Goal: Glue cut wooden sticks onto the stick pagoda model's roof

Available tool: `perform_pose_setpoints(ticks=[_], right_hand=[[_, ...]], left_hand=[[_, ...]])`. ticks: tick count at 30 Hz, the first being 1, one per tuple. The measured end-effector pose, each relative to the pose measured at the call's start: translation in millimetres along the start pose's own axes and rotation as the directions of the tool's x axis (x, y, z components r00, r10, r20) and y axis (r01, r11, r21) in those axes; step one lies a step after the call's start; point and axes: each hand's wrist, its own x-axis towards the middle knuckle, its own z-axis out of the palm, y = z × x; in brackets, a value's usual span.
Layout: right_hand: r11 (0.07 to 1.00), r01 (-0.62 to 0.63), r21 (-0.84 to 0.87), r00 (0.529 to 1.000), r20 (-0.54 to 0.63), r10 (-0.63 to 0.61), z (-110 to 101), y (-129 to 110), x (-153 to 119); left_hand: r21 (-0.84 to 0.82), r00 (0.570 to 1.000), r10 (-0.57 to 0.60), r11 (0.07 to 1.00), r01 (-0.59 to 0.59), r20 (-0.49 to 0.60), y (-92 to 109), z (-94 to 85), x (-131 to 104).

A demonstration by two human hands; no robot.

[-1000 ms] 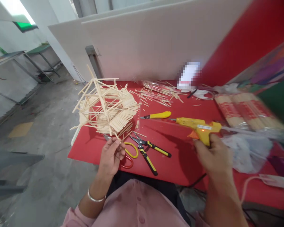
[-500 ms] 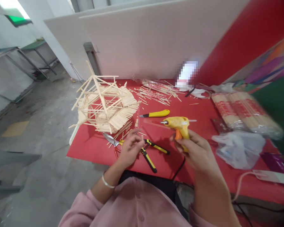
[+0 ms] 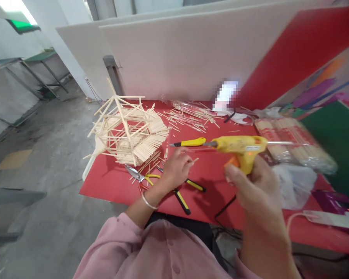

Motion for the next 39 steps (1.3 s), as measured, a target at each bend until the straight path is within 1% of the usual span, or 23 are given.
perform_pose_setpoints(ticks=[1, 2, 3, 4, 5, 6, 8, 9, 10, 11, 13, 16, 22, 29, 35, 39], right_hand=[[0.995, 0.026, -0.100, 1.000, 0.016, -0.025, 6.4, -3.1, 0.0], [0.983, 0.060, -0.174, 0.998, 0.036, -0.054, 14.0, -6.8, 0.3], [0.969, 0.106, -0.221, 0.994, 0.061, -0.095, 22.6, -11.2, 1.0], [0.951, 0.171, -0.259, 0.984, 0.092, -0.152, 31.6, -15.8, 2.0], [0.923, 0.249, -0.293, 0.967, 0.122, -0.222, 40.7, -20.4, 3.2], [0.886, 0.328, -0.328, 0.944, 0.143, -0.296, 49.6, -24.8, 4.5], [0.782, 0.462, -0.418, 0.886, 0.175, -0.430, 65.8, -31.8, 6.7], [0.720, 0.513, -0.468, 0.854, 0.195, -0.482, 73.0, -34.4, 7.4], [0.657, 0.551, -0.515, 0.825, 0.216, -0.523, 79.3, -36.4, 8.0], [0.598, 0.580, -0.554, 0.799, 0.241, -0.551, 84.9, -37.9, 8.4], [0.499, 0.618, -0.607, 0.757, 0.287, -0.587, 93.6, -39.7, 9.1], [0.415, 0.644, -0.643, 0.724, 0.337, -0.602, 101.0, -40.4, 10.4], [0.385, 0.677, -0.627, 0.702, 0.391, -0.596, 105.8, -39.6, 11.9], [0.367, 0.687, -0.627, 0.701, 0.436, -0.564, 108.5, -41.3, 13.9], [0.370, 0.702, -0.608, 0.686, 0.438, -0.581, 108.1, -41.5, 14.4], [0.366, 0.699, -0.615, 0.690, 0.444, -0.571, 107.6, -42.3, 14.7]], left_hand=[[-0.193, 0.992, -0.099, 0.978, 0.084, -0.075, 4.1, -4.0, -9.6], [-0.409, 0.969, -0.231, 0.895, 0.178, -0.085, 7.6, -8.5, -20.3], [-0.600, 0.937, -0.344, 0.763, 0.241, -0.060, 10.8, -13.4, -31.8], [-0.731, 0.906, -0.422, 0.630, 0.262, -0.039, 13.7, -18.8, -43.4], [-0.811, 0.876, -0.479, 0.531, 0.245, -0.049, 16.7, -24.4, -54.5], [-0.861, 0.845, -0.529, 0.463, 0.210, -0.079, 19.6, -30.3, -64.7], [-0.908, 0.767, -0.623, 0.396, 0.141, -0.153, 25.1, -42.1, -80.4], [-0.919, 0.738, -0.652, 0.377, 0.115, -0.175, 27.2, -47.7, -85.6], [-0.925, 0.719, -0.668, 0.368, 0.095, -0.192, 28.8, -52.9, -88.9], [-0.928, 0.710, -0.675, 0.363, 0.081, -0.202, 29.7, -57.4, -90.5], [-0.931, 0.706, -0.677, 0.358, 0.069, -0.208, 29.7, -64.5, -89.8], [-0.937, 0.705, -0.681, 0.344, 0.067, -0.200, 27.7, -70.2, -84.8], [-0.941, 0.701, -0.688, 0.330, 0.071, -0.188, 25.8, -72.3, -80.9], [-0.947, 0.693, -0.699, 0.313, 0.073, -0.178, 23.6, -73.4, -81.6], [-0.945, 0.696, -0.696, 0.317, 0.079, -0.175, 23.7, -73.5, -80.4], [-0.944, 0.693, -0.700, 0.319, 0.086, -0.173, 22.0, -73.3, -81.3]])
